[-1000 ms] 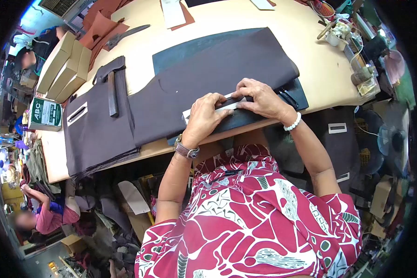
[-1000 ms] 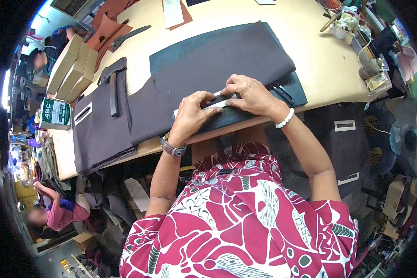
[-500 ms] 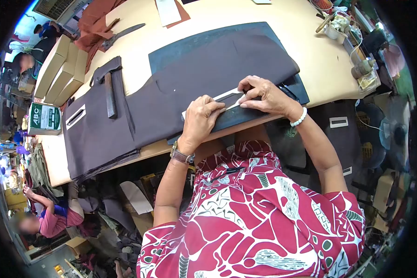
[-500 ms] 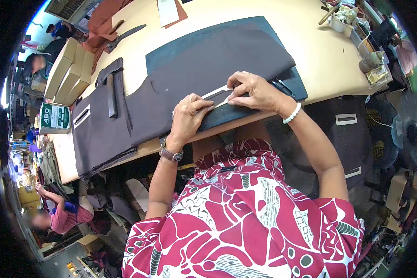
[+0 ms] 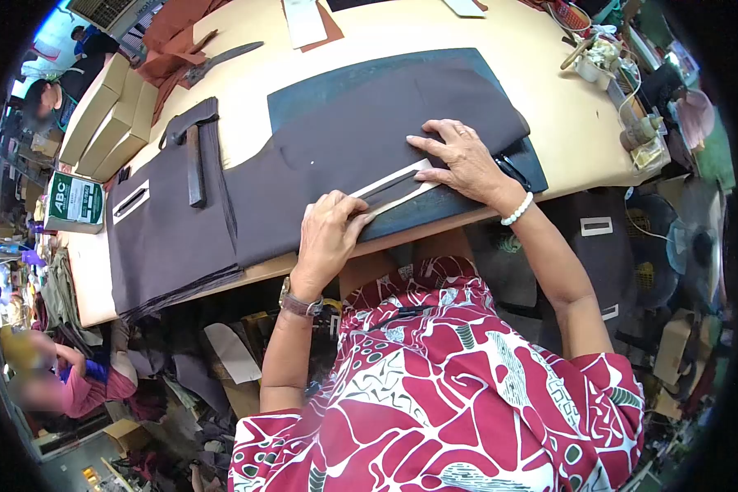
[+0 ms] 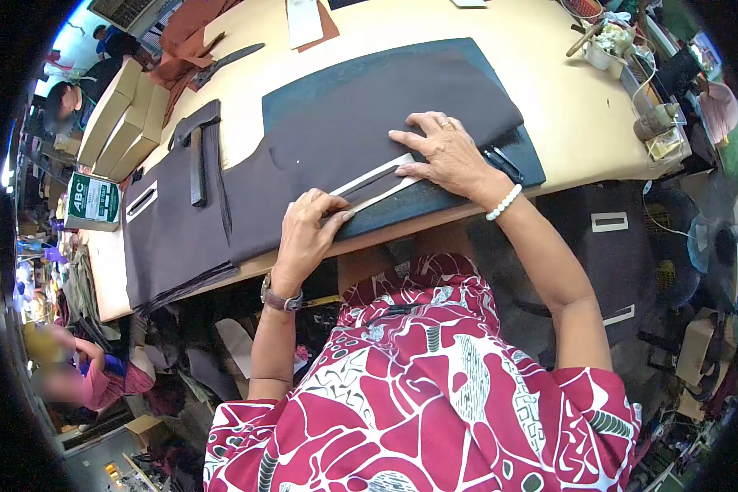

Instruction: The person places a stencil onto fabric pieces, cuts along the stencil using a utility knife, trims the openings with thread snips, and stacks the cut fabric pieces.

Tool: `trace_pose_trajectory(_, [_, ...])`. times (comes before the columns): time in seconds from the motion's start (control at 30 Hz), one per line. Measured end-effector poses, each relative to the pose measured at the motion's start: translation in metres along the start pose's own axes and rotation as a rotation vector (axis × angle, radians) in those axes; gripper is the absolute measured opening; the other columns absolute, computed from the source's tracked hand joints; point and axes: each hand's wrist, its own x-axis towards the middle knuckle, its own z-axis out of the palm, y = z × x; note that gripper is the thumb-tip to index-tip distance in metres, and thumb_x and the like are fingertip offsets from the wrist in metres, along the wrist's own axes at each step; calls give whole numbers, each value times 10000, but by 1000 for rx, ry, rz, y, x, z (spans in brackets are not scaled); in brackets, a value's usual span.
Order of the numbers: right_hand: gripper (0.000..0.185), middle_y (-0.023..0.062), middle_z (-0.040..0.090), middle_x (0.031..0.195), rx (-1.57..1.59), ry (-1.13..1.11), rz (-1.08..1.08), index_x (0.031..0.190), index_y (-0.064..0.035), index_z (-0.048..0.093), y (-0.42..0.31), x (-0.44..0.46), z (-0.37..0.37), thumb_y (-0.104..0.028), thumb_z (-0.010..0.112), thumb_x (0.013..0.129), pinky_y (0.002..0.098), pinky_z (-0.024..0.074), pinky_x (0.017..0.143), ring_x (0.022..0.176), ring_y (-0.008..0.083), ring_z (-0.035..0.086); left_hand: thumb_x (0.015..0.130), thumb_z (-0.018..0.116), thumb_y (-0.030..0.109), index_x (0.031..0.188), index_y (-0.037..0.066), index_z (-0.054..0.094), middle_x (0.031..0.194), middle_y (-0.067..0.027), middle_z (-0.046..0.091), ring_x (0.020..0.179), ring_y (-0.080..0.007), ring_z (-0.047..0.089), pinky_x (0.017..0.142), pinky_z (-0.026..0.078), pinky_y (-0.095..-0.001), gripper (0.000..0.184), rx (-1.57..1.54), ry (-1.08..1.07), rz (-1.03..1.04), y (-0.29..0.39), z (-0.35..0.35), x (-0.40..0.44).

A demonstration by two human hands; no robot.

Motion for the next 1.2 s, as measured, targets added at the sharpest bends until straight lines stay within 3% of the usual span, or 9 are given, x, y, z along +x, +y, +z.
trace_pose_trajectory(0.27, [458, 110, 500, 1192, -13, 57, -152, 1210, -177, 544, -63, 18, 31, -412, 594, 820, 420, 346, 965, 1155, 282, 447, 778, 671, 176, 843, 67, 654, 793, -68, 564, 802, -256, 539, 724, 397, -363, 127, 67, 65, 33, 2, 2, -5])
trace_pose_trajectory(0.4, [531, 95, 502, 1203, -29, 67, -30, 1246, -193, 541, -41, 7, 22, -439, 627, 784, 424, 339, 972, 1163, 292, 441, 759, 692, 167, 833, 63, 668, 804, -72, 562, 796, -250, 528, 710, 406, -352, 130, 110, 51, -20, -5, -16, -17])
trace_pose_trajectory(0.57, [509, 100, 501, 1207, -22, 79, -40, 1242, -193, 546, -39, 5, 22, -411, 631, 790, 426, 332, 985, 1173, 296, 433, 745, 702, 115, 821, 34, 645, 806, -84, 563, 798, -245, 534, 715, 426, -344, 126, 2, 109, -36, -13, -14, -28])
trace_pose_trajectory(0.7, [475, 113, 496, 1216, 48, 46, -128, 1264, -178, 531, -73, 18, 34, -345, 609, 825, 414, 336, 985, 1152, 305, 446, 743, 709, 108, 872, 14, 592, 838, -99, 574, 804, -261, 544, 721, 436, -351, 197, -41, 193, -14, -18, -8, -32])
trace_pose_trajectory(0.9, [513, 125, 510, 1188, 159, 97, -180, 1231, -149, 551, -91, 26, 47, -374, 641, 778, 432, 324, 962, 1133, 293, 453, 713, 758, 155, 1008, 16, 572, 879, -111, 600, 818, -244, 573, 751, 467, -342, 376, -44, 182, -69, -19, -7, -33])
trace_pose_trajectory(1.03, [797, 162, 491, 1222, 231, -76, -152, 1276, -104, 511, -88, 35, 32, -524, 738, 638, 464, 303, 1003, 1177, 326, 433, 649, 819, 252, 1193, 16, 531, 947, -126, 632, 836, -221, 615, 766, 492, -324, 659, -331, -163, -268, -23, -44, -10])
trace_pose_trajectory(1.07, [888, 183, 518, 1192, 240, -97, -188, 1262, -72, 522, -82, 43, 29, -576, 761, 571, 462, 350, 975, 1147, 343, 468, 667, 805, 273, 1191, 11, 532, 968, -133, 631, 865, -232, 613, 779, 488, -330, 647, -220, -115, -223, -28, -50, 1])
trace_pose_trajectory(1.1, [779, 190, 567, 1126, 344, -167, -139, 1224, -48, 552, -76, 57, 17, -511, 757, 633, 425, 422, 920, 1070, 342, 539, 685, 791, 295, 1189, 6, 533, 988, -139, 629, 894, -242, 612, 793, 484, -335, 636, -108, -67, -179, -34, -56, 13])
trace_pose_trajectory(1.2, [508, 184, 600, 1078, 507, -181, 60, 1154, 1, 582, -56, 98, 10, -308, 703, 770, 359, 471, 875, 990, 298, 600, 744, 722, 360, 1229, -37, 487, 1095, -204, 604, 1028, -325, 577, 880, 456, -397, 670, 244, 295, -20, -88, -41, 57])
